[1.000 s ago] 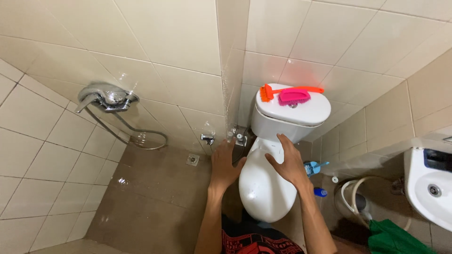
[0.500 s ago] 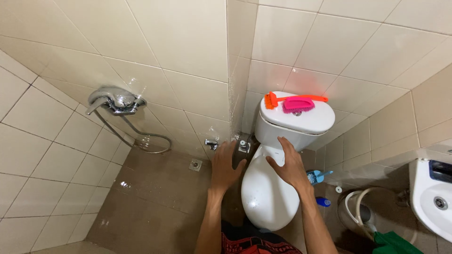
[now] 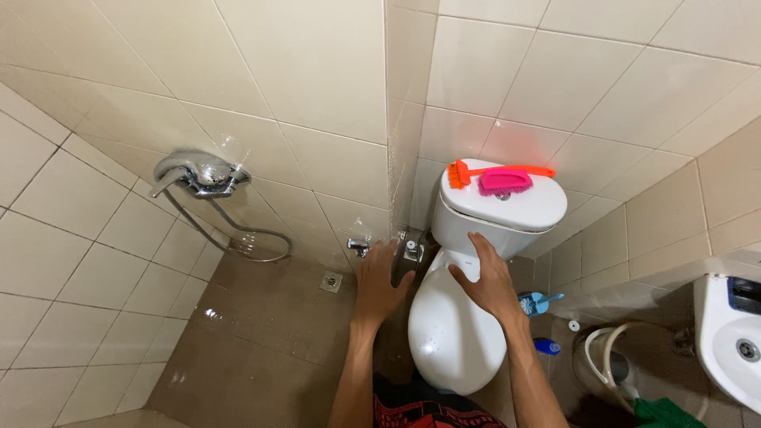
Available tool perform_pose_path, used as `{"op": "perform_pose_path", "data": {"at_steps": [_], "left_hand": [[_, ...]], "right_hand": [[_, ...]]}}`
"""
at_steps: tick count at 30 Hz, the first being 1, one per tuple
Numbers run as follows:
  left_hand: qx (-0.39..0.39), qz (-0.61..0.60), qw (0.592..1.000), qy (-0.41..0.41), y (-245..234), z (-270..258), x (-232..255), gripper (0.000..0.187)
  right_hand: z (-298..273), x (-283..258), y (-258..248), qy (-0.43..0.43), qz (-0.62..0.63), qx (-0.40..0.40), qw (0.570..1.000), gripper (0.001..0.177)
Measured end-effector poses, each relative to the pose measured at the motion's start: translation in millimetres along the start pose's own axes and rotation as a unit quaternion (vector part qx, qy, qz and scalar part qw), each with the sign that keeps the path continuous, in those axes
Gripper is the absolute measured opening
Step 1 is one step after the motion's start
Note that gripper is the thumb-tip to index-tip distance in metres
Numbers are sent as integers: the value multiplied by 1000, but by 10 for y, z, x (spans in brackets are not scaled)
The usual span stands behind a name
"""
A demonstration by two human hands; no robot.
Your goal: Replacing or repairing a handheld bidet sprayer and a shower hose in a bathroom.
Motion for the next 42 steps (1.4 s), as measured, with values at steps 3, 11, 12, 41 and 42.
{"op": "perform_pose_path", "data": {"at_steps": [3, 11, 12, 41, 42], "left_hand": [[-1, 7, 1000, -5, 30, 15, -6, 75], [19, 17, 1000, 11, 130, 4, -3, 76], [13, 19, 1000, 9, 116, 13, 17, 76], [-137, 22, 988, -74, 449, 2, 399, 79], [-143, 23, 987, -73, 488, 37, 399, 79]], "right_hand": [[10, 36, 2, 0, -18, -2, 1000, 79], [-5, 92, -42, -15, -12, 9, 1000, 79], [-3, 97, -50, 0, -16, 4, 1000, 80], [-122, 531, -397, 60, -23, -22, 998, 83], [-112, 518, -418, 65, -8, -11, 998, 83]]}}
Point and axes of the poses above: each hand's wrist, its own z-axis towards the middle knuckle, its own y-axis out of the palm, x = y × z, the point moved 1 cm from there along z, towards the middle knuckle, and after that the axes turned 14 degrees about z, right-handed, at the moved point
